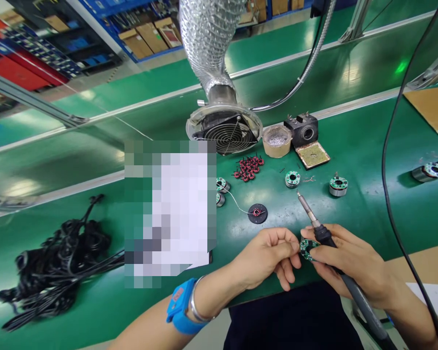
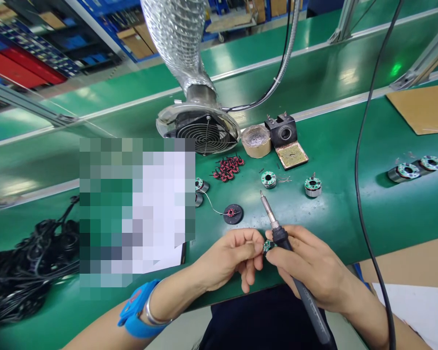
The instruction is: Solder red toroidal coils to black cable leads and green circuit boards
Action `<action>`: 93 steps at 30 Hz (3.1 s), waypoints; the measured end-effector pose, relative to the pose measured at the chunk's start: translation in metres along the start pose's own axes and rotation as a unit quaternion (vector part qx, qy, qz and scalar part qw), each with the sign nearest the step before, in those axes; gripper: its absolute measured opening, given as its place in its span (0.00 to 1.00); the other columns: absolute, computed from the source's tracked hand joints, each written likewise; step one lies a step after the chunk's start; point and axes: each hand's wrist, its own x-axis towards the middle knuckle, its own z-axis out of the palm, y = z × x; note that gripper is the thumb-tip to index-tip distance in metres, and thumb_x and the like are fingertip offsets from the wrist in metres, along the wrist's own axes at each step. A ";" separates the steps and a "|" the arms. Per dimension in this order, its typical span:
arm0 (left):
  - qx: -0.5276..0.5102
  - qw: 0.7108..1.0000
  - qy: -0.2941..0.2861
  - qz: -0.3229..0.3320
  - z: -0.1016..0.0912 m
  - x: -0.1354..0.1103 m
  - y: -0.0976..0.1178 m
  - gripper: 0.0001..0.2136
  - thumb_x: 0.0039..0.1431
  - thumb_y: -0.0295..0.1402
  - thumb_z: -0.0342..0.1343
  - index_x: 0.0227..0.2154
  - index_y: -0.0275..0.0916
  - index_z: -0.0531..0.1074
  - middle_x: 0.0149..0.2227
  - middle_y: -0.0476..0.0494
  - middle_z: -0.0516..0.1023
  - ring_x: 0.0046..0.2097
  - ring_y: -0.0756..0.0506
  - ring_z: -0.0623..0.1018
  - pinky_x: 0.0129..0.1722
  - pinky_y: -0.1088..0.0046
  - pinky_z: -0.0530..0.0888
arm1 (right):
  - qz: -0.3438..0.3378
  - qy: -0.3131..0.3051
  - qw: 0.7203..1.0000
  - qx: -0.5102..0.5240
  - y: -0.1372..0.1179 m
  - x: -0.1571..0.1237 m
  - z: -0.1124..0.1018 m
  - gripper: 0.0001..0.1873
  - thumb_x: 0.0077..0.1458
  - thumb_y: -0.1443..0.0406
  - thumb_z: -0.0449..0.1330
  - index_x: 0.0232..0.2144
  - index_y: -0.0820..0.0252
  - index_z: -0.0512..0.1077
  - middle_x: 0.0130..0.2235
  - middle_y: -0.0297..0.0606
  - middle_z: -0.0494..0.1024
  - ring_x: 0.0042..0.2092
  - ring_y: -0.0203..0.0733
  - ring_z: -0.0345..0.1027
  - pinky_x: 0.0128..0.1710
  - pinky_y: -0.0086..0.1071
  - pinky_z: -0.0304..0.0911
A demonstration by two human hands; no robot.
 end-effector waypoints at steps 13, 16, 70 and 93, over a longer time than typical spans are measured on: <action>0.102 0.934 0.084 0.332 -0.010 0.011 -0.023 0.16 0.51 0.43 0.68 0.33 0.37 0.70 0.34 0.44 0.78 0.34 0.48 0.79 0.33 0.72 0.78 | 0.059 0.094 0.979 0.172 -0.006 0.017 -0.002 0.19 0.52 0.77 0.61 0.45 0.57 0.66 0.47 0.44 0.79 0.46 0.43 0.76 0.46 0.39 0.75; -0.075 0.985 0.019 0.156 -0.007 0.013 -0.025 0.22 0.42 0.40 0.74 0.32 0.37 0.67 0.30 0.48 0.78 0.30 0.50 0.80 0.32 0.74 0.79 | 0.056 0.080 0.978 0.185 -0.007 0.018 -0.003 0.20 0.52 0.77 0.61 0.45 0.57 0.65 0.45 0.43 0.79 0.45 0.43 0.76 0.45 0.37 0.75; 0.625 0.605 0.243 0.429 -0.041 -0.048 0.024 0.04 0.63 0.29 0.57 0.39 0.40 0.75 0.33 0.49 0.83 0.33 0.50 0.82 0.35 0.80 0.78 | 0.138 0.126 0.980 -0.067 0.010 0.022 0.037 0.16 0.57 0.69 0.62 0.48 0.60 0.66 0.42 0.44 0.78 0.40 0.44 0.72 0.40 0.38 0.70; 0.578 0.620 0.284 0.448 -0.021 -0.014 -0.012 0.04 0.59 0.25 0.58 0.36 0.38 0.73 0.27 0.50 0.78 0.27 0.52 0.75 0.27 0.78 0.71 | 0.196 0.118 0.946 0.231 0.027 0.022 -0.031 0.15 0.49 0.74 0.53 0.35 0.55 0.76 0.27 0.35 0.72 0.28 0.39 0.66 0.27 0.34 0.59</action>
